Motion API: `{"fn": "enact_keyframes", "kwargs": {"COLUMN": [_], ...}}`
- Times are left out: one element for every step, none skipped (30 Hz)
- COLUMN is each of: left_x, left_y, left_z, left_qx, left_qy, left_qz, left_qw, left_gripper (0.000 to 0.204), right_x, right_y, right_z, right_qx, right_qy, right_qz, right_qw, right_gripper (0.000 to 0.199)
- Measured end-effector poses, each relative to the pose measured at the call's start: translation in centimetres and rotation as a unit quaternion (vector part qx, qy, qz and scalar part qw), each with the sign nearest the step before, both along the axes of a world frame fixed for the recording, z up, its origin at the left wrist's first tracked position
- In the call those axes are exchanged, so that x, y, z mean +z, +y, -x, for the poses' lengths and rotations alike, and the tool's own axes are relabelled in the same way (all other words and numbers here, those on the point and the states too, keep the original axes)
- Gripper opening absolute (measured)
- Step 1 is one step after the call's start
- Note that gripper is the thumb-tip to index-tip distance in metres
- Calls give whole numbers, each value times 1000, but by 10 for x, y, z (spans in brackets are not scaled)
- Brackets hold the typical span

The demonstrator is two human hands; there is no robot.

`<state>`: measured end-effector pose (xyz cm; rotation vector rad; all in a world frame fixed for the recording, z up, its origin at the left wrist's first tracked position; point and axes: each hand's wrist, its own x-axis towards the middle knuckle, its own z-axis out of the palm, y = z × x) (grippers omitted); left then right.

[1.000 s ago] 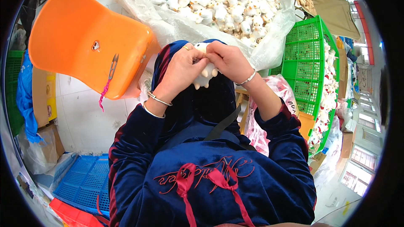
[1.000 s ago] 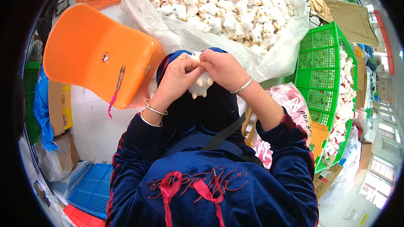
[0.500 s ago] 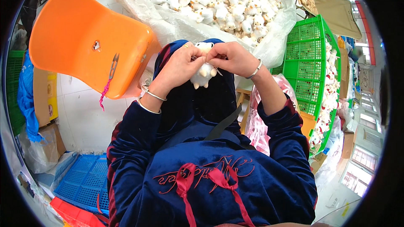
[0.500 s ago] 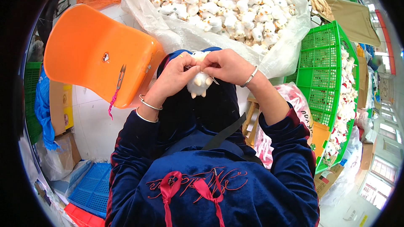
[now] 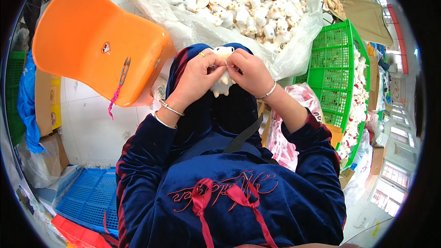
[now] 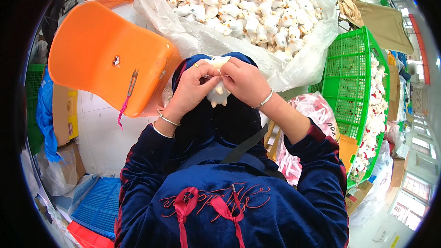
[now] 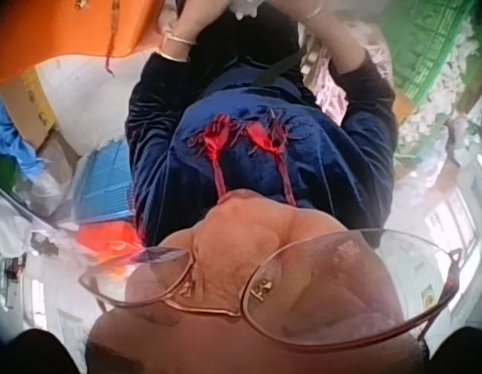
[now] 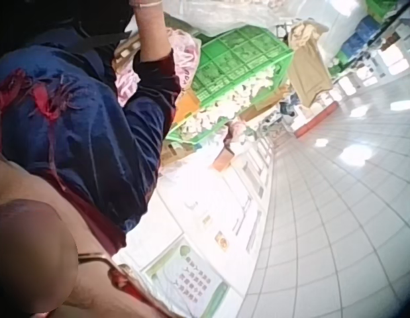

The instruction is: The person ties ribbons around the necks of small white stuffed toys. They pick up each toy, wrap a ribbon, and place the finished items on an orange chair. The workspace contains many similar toys in a large sack and green crates.

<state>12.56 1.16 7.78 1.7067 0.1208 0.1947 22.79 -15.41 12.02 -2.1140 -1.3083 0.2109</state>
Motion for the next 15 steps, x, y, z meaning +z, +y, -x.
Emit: {"fn": "enact_keyframes", "kwargs": {"left_x": [0,-1,-1,-1,-2,-3,-4,-5,-4,-3,-1,1,3,4,5], "left_y": [-1,-3,-4,-5,-6,-5,-4,-3,-3,-4,-4,-5,-7,-8,-7], "left_z": [2,4,6,7,8,7,6,5,6,6,6,7,9,10,10], "left_qx": [1,2,6,9,13,17,21,25,26,27,28,33,38,43,40], "left_qy": [-7,-14,-27,-39,-52,-64,-74,-85,-66,-47,-27,-17,-8,1,10], "left_qz": [0,0,8,17,25,17,9,1,-7,-16,-24,-16,-7,3,2], "left_qw": [1000,1000,1000,999,998,998,997,996,997,998,999,999,999,999,999], "left_gripper": [10,10,11,12,13,13,14,15,15,16,16,14,13,12,13], "right_x": [-3,-7,-10,-14,-18,-22,-26,-29,-32,-34,-37,-38,-40,-42,-43], "right_y": [-1,-1,-2,-4,-5,-6,-7,-9,-10,-11,-11,-12,-12,-12,-12], "right_z": [3,5,6,8,8,9,8,7,7,7,7,7,6,5,4], "right_qx": [-4,-8,-12,-15,-18,-21,-14,-8,-1,-2,-3,-4,-2,0,2], "right_qy": [-3,-6,-9,-13,-18,-22,-29,-35,-42,-42,-41,-41,-42,-43,-44], "right_qz": [-21,-43,-64,-78,-92,-105,-120,-135,-149,-153,-156,-159,-163,-167,-170], "right_qw": [1000,999,998,997,995,994,992,990,988,987,987,986,986,985,984], "right_gripper": [10,11,12,13,14,16,17,18,19,19,20,20,20,20,21]}}
